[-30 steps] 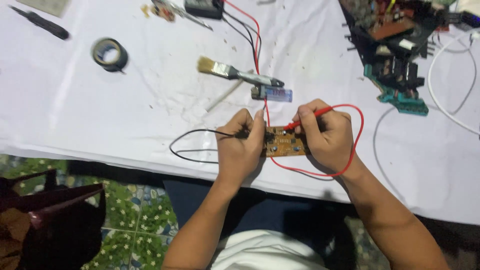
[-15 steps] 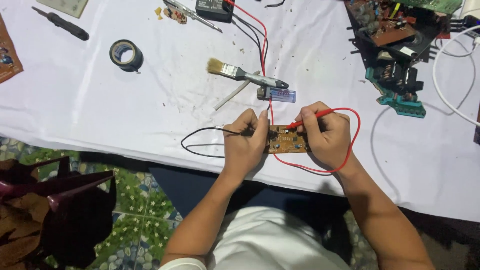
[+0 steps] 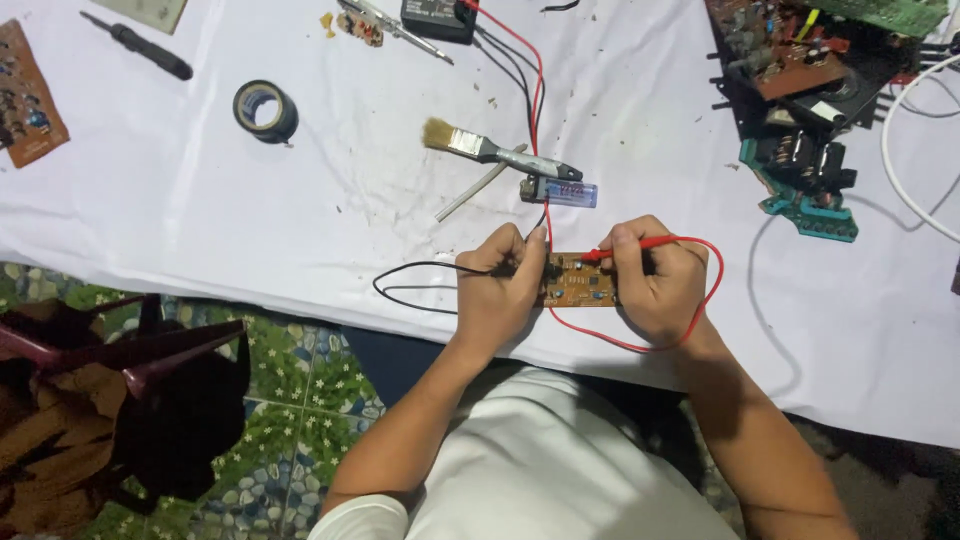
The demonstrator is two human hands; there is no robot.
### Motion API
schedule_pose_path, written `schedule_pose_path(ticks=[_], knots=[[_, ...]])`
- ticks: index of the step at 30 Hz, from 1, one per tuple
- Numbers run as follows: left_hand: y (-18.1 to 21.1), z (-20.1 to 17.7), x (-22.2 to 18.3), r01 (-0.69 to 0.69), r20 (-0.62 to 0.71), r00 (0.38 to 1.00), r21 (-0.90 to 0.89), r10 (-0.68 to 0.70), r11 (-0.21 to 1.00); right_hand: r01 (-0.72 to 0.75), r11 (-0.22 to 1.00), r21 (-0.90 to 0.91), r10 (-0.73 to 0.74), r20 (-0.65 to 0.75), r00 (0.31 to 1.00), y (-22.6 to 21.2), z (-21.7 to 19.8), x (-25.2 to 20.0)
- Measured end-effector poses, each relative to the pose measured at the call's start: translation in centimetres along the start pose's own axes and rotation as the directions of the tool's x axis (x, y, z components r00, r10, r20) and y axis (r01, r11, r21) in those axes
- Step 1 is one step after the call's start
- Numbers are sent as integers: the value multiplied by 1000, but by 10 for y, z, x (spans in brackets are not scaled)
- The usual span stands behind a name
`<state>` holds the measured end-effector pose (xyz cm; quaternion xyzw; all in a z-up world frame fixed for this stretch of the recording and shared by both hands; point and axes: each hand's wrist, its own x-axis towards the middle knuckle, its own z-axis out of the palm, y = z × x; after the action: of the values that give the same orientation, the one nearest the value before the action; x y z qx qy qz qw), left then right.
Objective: Testing electronic components on a circuit board using a digital multimeter to check for faults.
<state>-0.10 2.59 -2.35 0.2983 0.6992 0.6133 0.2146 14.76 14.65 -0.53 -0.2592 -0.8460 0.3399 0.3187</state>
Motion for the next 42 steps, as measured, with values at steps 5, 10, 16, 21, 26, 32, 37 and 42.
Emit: schedule_pose_path(ticks=[5, 10, 16, 21, 26, 32, 37, 42], knots=[[2, -2, 0, 37, 22, 999, -1, -37, 999, -11, 1000, 25, 10, 15, 1000, -1, -2, 3], [0, -2, 2, 56, 36, 998, -4, -56, 998, 3, 999, 44, -3, 6, 1000, 4, 0, 2], [3, -3, 5, 84, 63, 995, -20, -82, 996, -21, 996, 89, 20, 7, 1000, 1, 0, 5], [4, -5, 6, 74, 92, 993, -49, -69, 996, -23, 997, 76, 23, 4, 1000, -2, 0, 6], [4, -7, 9, 88, 120, 990, -70, -79, 994, -22, 997, 68, 22, 2, 1000, -3, 0, 7], [10, -8, 15, 122, 157, 981, -39, -115, 992, -29, 997, 71, 28, 13, 1000, -3, -1, 8], [17, -6, 19, 109, 208, 971, 42, -116, 993, -25, 998, 52, 25, 8, 1000, -2, 0, 6], [17, -4, 22, 131, 221, 964, 76, -145, 988, -45, 997, 70, 44, 7, 999, -4, 1, 6]])
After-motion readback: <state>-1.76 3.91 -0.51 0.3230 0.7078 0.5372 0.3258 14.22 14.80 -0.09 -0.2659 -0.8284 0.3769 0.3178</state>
